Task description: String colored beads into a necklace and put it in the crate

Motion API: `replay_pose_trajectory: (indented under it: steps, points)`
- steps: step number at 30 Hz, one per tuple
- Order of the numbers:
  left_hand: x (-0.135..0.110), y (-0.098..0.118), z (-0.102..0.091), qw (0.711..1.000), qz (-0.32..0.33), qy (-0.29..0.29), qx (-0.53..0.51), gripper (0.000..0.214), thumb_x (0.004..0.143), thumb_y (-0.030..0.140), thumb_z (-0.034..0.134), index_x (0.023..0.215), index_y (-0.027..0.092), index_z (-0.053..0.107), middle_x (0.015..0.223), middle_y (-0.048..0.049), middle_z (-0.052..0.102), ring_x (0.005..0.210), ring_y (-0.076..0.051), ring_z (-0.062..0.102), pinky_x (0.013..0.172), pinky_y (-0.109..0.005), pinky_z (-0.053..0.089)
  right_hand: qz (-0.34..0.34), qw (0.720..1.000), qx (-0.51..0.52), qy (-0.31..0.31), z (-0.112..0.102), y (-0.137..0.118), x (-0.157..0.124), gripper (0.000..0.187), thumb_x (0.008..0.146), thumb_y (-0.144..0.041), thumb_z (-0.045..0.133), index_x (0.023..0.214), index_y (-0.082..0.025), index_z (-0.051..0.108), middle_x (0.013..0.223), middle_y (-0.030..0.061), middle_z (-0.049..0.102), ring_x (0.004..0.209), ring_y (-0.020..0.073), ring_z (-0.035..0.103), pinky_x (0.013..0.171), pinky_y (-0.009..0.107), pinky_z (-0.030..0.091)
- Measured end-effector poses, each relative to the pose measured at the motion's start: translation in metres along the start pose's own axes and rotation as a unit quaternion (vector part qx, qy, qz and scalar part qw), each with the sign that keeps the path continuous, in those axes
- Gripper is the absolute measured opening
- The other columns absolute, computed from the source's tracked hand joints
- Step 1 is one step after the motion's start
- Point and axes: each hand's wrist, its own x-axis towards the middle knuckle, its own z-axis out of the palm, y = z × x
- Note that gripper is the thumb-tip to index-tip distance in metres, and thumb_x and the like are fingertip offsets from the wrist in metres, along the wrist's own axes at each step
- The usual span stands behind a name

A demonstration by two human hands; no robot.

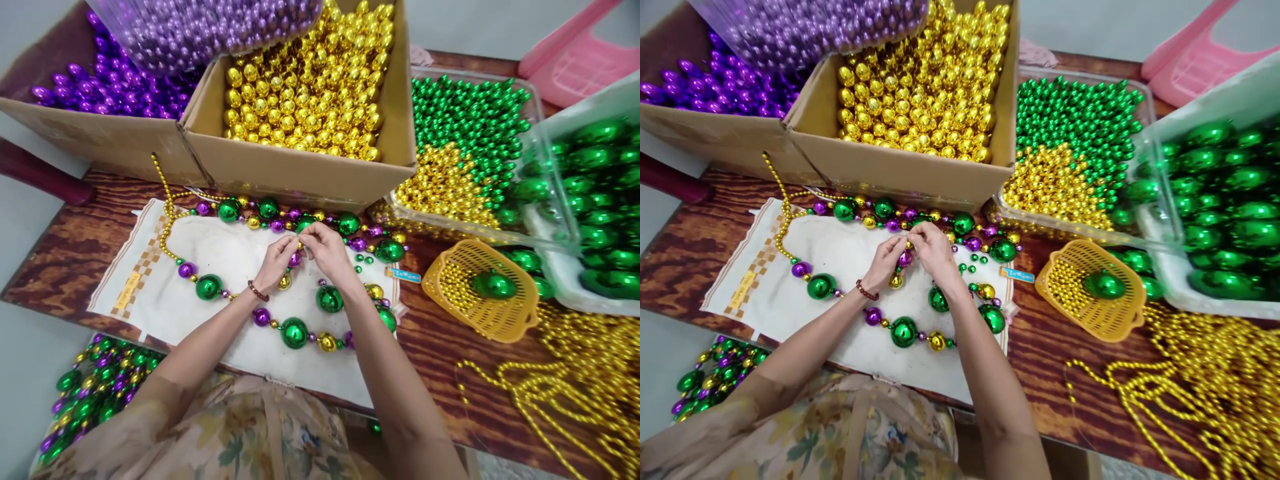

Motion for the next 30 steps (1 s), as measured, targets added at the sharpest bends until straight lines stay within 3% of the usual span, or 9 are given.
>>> replay_pose_trajectory:
  steps: [5,9,11,15,17,21,25,27,30]
  points:
    - [-0.003,0.008,-0.001,0.999,0.014,-0.019,0.034,0.029,0.083,0.043,0.072,0.099,0.019,0.074,0.074,-0.0033,0.067,0.056,-0.012,0.057,0.046,-0.021,0.038,0.013,0.997,0.025,0.068,-0.010,-0.017,0.007,0.017,0.093,-0.034,0.055,0.082,-0.021,0.053,0.069,-0.0043,0.060,0.045,0.0078,0.054,0.049,0.021,0.040]
    - [-0.005,0.009,-0.005,0.998,0.022,-0.030,0.049,0.025,0.084,0.041,0.070,0.092,0.018,0.074,0.073,-0.0031,0.066,0.050,-0.010,0.056,0.049,-0.023,0.040,0.001,0.979,0.125,0.163,-0.019,-0.026,0.016,0.027,0.093,-0.047,0.055,0.086,-0.022,0.049,0.080,-0.0027,0.062,0.045,0.0050,0.055,0.040,0.017,0.036]
    - [-0.004,0.008,-0.006,0.999,0.014,-0.025,0.047,0.026,0.083,0.042,0.070,0.090,0.017,0.073,0.070,-0.0019,0.064,0.046,-0.010,0.055,0.045,-0.022,0.037,0.010,0.972,0.187,0.139,-0.018,-0.023,0.015,0.033,0.087,-0.053,0.061,0.088,-0.022,0.051,0.080,-0.0024,0.063,0.047,0.0057,0.056,0.039,0.016,0.037]
    - [-0.001,0.009,-0.008,0.998,0.004,-0.022,0.055,0.030,0.082,0.045,0.069,0.086,0.016,0.069,0.068,-0.0003,0.062,0.044,-0.010,0.056,0.041,-0.021,0.033,0.046,0.978,0.204,0.007,-0.009,-0.013,0.002,0.037,0.074,-0.052,0.076,0.082,-0.019,0.061,0.068,-0.0028,0.062,0.052,0.0090,0.058,0.039,0.016,0.037]
    - [0.000,0.010,-0.008,0.997,-0.002,-0.035,0.066,0.032,0.081,0.047,0.070,0.086,0.016,0.066,0.068,-0.0001,0.063,0.045,-0.010,0.057,0.040,-0.020,0.034,0.046,0.981,0.186,0.007,-0.006,-0.010,-0.003,0.036,0.076,-0.050,0.075,0.076,-0.018,0.060,0.064,-0.0020,0.062,0.052,0.0091,0.059,0.039,0.016,0.036]
    - [-0.001,0.011,-0.009,0.994,-0.008,-0.062,0.090,0.035,0.080,0.048,0.069,0.087,0.015,0.064,0.071,-0.0005,0.064,0.047,-0.010,0.058,0.043,-0.020,0.037,0.062,0.972,0.221,0.044,-0.010,-0.014,-0.001,0.038,0.086,-0.058,0.062,0.086,-0.022,0.051,0.069,-0.0024,0.066,0.046,0.0097,0.061,0.036,0.016,0.039]
    - [-0.002,0.014,-0.010,0.992,0.001,-0.066,0.104,0.032,0.082,0.046,0.067,0.087,0.015,0.065,0.072,-0.0009,0.065,0.048,-0.010,0.059,0.044,-0.020,0.038,0.058,0.965,0.254,-0.020,-0.016,-0.017,0.001,0.038,0.079,-0.053,0.072,0.090,-0.022,0.053,0.072,-0.0023,0.067,0.051,0.0109,0.064,0.042,0.018,0.050]
    - [-0.002,0.016,-0.010,0.991,0.009,-0.075,0.108,0.031,0.083,0.045,0.067,0.087,0.015,0.066,0.073,-0.0007,0.065,0.048,-0.009,0.059,0.045,-0.020,0.039,0.046,0.965,0.256,-0.041,-0.017,-0.018,-0.001,0.037,0.075,-0.049,0.077,0.087,-0.020,0.056,0.075,-0.0006,0.068,0.056,0.0108,0.065,0.043,0.017,0.049]
    - [-0.003,0.024,-0.006,0.989,0.009,-0.095,0.115,0.032,0.083,0.046,0.067,0.084,0.015,0.065,0.074,-0.0008,0.065,0.048,-0.008,0.058,0.046,-0.020,0.041,0.038,0.966,0.254,-0.033,-0.019,-0.024,-0.005,0.037,0.081,-0.053,0.071,0.086,-0.021,0.052,0.071,-0.0019,0.067,0.051,0.0100,0.063,0.038,0.015,0.045]
